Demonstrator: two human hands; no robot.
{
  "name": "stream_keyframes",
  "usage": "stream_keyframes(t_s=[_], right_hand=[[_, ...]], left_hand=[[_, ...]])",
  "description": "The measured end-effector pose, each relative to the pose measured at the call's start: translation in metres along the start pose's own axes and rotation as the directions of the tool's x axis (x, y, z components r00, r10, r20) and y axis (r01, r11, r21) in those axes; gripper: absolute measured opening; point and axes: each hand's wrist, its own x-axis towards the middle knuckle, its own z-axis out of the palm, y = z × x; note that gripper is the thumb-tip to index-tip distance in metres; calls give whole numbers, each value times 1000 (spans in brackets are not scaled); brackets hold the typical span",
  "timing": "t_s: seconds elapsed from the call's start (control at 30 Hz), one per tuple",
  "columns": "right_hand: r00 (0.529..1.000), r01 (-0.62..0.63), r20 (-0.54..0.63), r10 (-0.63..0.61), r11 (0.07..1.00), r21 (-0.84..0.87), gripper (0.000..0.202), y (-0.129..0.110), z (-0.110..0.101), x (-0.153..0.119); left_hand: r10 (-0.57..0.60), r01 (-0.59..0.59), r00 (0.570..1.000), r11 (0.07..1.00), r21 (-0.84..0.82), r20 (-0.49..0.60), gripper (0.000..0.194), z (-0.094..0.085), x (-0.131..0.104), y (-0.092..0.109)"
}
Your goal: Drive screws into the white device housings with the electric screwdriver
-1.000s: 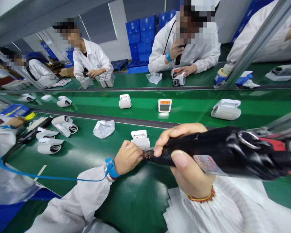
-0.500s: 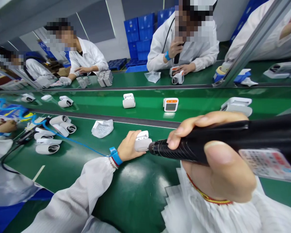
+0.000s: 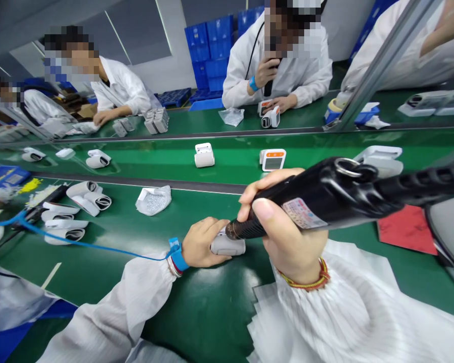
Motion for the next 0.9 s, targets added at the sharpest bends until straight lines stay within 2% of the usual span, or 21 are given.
stream_keyframes(t_s=[0.37, 0.67, 0.9], right_hand=[[999, -10, 35, 11, 1000, -20, 17, 7, -2, 3], [997, -56, 57, 56, 998, -11, 17, 11, -3, 4], [998, -27, 62, 27, 1000, 1, 13, 14, -4, 5]], left_hand=[[30, -30, 1000, 998, 50, -8, 65, 2, 1, 1], [9, -9, 1000, 999, 40, 8, 67, 3, 2, 2], [-9, 9, 1000, 1000, 20, 10, 68, 3, 1, 2]])
